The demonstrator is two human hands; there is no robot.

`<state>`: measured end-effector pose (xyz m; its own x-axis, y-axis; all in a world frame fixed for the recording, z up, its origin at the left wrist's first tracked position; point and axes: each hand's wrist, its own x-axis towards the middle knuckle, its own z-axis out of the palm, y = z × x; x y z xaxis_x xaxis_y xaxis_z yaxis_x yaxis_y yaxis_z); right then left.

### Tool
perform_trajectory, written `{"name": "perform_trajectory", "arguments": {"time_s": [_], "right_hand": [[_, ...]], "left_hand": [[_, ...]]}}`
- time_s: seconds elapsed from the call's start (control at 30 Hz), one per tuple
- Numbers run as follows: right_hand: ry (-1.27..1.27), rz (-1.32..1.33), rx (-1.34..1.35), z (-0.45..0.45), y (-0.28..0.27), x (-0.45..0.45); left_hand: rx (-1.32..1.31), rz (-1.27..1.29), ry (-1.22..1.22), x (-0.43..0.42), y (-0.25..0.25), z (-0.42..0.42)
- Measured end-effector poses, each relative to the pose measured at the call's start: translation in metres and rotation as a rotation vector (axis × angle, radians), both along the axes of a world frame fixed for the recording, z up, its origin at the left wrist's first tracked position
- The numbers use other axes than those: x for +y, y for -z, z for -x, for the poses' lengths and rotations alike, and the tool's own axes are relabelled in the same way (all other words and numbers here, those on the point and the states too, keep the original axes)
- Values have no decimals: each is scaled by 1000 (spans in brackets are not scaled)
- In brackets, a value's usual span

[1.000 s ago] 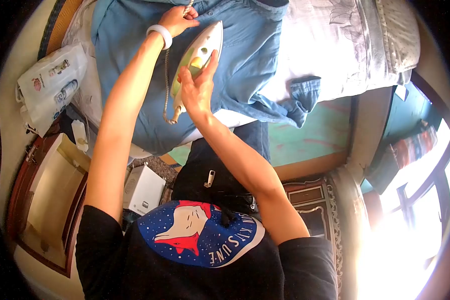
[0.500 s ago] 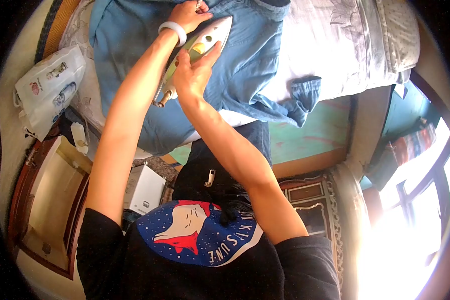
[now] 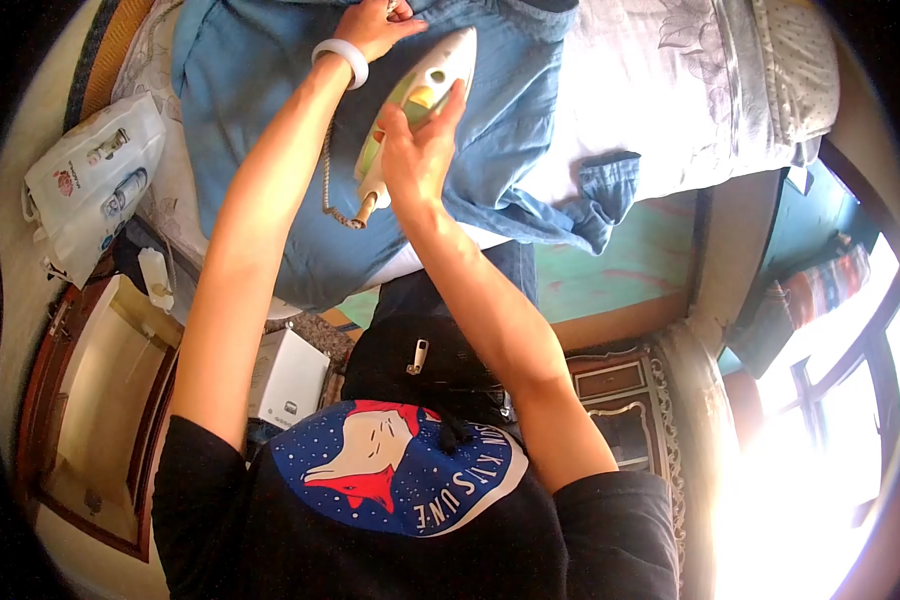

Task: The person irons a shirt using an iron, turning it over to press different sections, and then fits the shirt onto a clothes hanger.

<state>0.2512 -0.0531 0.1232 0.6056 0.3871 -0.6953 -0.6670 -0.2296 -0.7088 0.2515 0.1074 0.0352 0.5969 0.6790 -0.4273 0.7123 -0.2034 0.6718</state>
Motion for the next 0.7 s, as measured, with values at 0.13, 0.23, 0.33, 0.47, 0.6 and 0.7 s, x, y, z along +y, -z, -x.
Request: {"name": "perform_trajectory", "arguments": {"time_s": [0.13,0.23,0.33,0.47,0.6,0.7], "right_hand": [[-80,0,-41,-10,5,19],[-42,26,-11,-16,6,25],[23,85,-81,-21,7,23],[136,65,4,-27,0,8],[122,34,43,-30,-6,-8],[76,-5,58,-29,-2,-25]], "left_hand": [[27,-76,-32,-2,4,-6],[38,-84,-36,-4,1,-7],[30,-116,-28,-5,1,-7],[64,-46,-42,-4,-8,-10],[39,-9,-22,-2,-1,-6],[17,53,69,7,-1,5]]}}
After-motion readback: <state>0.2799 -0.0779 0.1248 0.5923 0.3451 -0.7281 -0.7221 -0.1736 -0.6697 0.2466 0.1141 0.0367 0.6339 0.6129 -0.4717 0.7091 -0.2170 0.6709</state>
